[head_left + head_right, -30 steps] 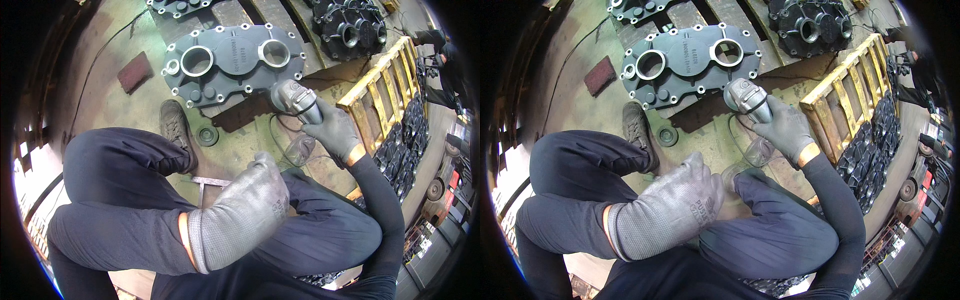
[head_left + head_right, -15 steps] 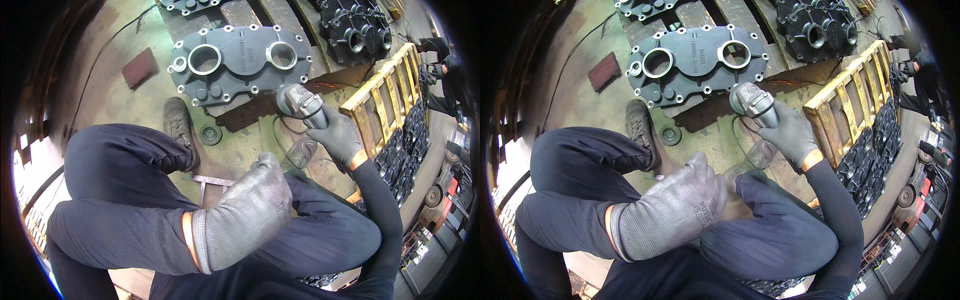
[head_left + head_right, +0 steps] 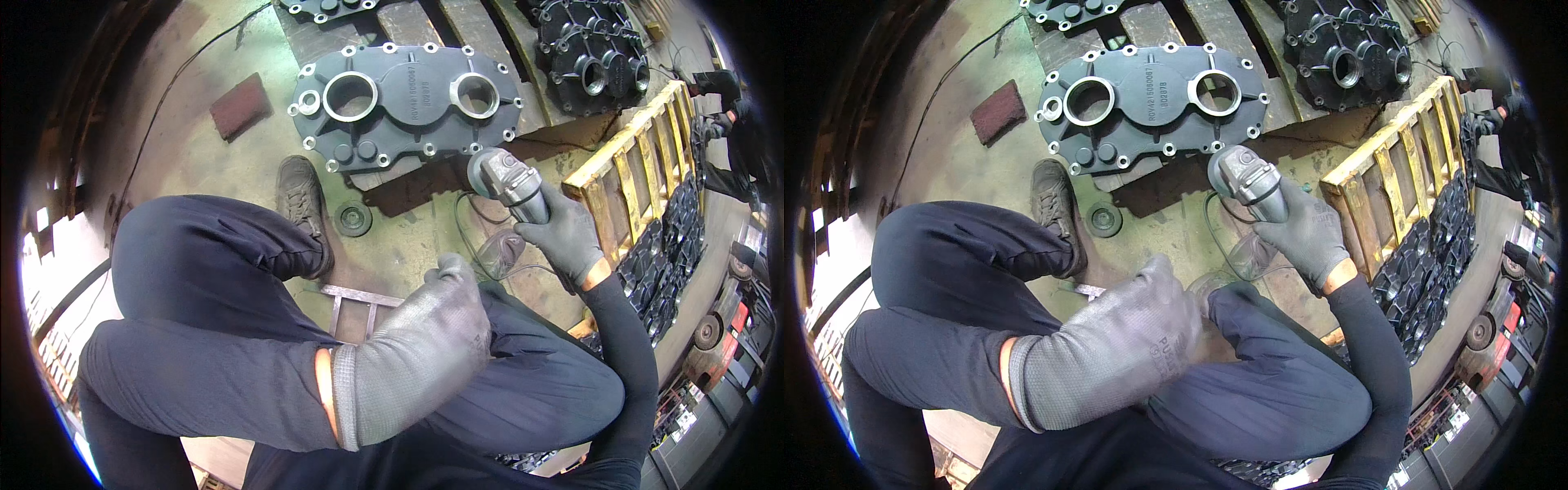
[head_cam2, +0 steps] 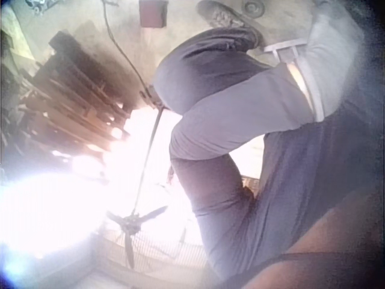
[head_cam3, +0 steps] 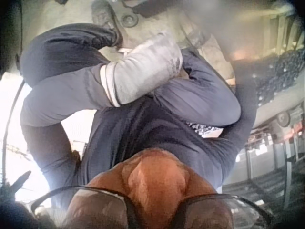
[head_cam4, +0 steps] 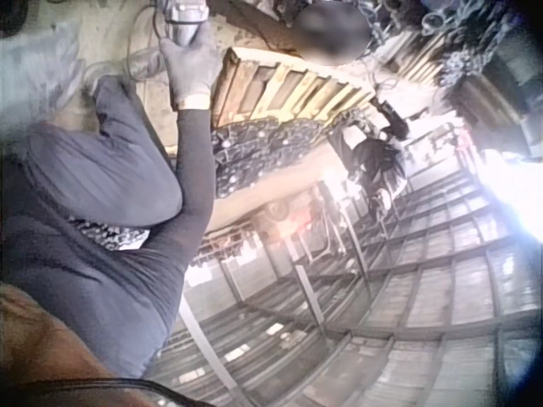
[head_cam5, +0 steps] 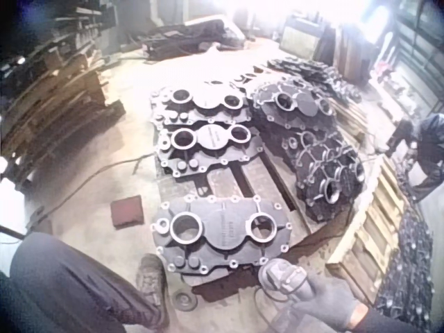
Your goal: The person sits on the floor and uses an angle grinder to smooth the edges of metal engine parts. They handle each part individually, grinding the edges and then placing it aside before picking up the next one.
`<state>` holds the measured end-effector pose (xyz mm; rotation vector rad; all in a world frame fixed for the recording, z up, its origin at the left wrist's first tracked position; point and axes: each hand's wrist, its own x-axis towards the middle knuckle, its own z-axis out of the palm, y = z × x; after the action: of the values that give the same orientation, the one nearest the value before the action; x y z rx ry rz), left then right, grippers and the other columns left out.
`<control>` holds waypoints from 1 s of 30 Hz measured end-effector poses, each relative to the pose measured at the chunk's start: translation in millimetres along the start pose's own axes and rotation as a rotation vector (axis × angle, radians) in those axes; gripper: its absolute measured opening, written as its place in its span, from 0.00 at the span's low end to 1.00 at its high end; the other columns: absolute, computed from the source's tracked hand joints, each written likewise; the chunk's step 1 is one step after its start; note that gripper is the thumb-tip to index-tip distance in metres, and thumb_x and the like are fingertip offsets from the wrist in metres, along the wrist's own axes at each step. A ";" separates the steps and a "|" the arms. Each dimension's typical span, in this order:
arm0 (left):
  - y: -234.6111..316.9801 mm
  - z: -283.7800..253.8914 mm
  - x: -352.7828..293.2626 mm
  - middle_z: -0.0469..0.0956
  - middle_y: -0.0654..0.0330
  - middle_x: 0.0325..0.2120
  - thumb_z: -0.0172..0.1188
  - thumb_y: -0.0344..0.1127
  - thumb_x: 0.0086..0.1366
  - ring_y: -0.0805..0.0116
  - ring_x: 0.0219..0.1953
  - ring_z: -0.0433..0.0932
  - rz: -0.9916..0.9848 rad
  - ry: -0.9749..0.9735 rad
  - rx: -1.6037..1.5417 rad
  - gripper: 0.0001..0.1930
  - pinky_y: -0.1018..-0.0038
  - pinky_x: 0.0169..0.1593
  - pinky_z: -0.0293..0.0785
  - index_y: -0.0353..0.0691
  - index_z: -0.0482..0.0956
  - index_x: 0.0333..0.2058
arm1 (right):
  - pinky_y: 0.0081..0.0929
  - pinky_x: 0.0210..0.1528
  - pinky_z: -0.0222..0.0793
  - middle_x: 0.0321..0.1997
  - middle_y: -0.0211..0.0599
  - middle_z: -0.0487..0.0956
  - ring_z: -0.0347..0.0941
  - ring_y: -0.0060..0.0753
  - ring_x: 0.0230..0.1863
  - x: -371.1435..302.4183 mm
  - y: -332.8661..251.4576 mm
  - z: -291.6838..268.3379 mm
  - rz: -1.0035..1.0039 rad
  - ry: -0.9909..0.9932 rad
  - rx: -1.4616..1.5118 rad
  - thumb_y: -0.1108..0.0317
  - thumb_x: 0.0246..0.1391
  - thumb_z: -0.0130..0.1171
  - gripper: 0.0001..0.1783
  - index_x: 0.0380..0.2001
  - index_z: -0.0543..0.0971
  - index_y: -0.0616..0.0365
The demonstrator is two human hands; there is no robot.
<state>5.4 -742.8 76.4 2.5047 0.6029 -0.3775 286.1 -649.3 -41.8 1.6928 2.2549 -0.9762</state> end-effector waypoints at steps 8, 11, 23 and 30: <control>4.8 6.5 -4.3 0.80 0.54 0.30 0.61 0.36 0.65 0.55 0.37 0.82 -0.029 0.169 0.131 0.13 0.56 0.57 0.77 0.33 0.86 0.39 | 0.52 0.51 0.81 0.45 0.53 0.88 0.86 0.61 0.48 15.3 -26.4 13.6 -0.161 0.000 0.002 0.54 0.49 0.76 0.36 0.60 0.80 0.54; 0.2 -5.5 -7.4 0.79 0.56 0.28 0.62 0.36 0.65 0.58 0.35 0.81 -0.001 0.100 0.118 0.12 0.60 0.52 0.75 0.33 0.86 0.38 | 0.52 0.51 0.81 0.44 0.53 0.88 0.86 0.60 0.48 22.1 -31.4 19.8 -0.176 -0.038 -0.006 0.53 0.49 0.76 0.36 0.61 0.79 0.52; -2.7 -8.1 -17.0 0.77 0.61 0.27 0.65 0.37 0.65 0.65 0.33 0.77 -0.004 0.071 0.135 0.11 0.65 0.45 0.69 0.35 0.86 0.38 | 0.46 0.56 0.81 0.51 0.57 0.88 0.87 0.57 0.52 33.8 -52.2 16.1 -0.093 -0.110 -0.007 0.59 0.48 0.77 0.43 0.69 0.78 0.55; -6.9 -3.5 -20.5 0.76 0.62 0.25 0.66 0.37 0.65 0.66 0.31 0.76 0.027 0.113 0.107 0.10 0.65 0.43 0.67 0.36 0.87 0.36 | 0.52 0.51 0.82 0.45 0.55 0.88 0.86 0.62 0.48 35.6 -53.5 20.8 -0.150 -0.050 -0.010 0.55 0.48 0.75 0.37 0.62 0.80 0.52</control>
<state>-15.2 -742.5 84.1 2.6474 0.6070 -0.2662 220.1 -640.7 -53.8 1.4957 2.3776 -1.0231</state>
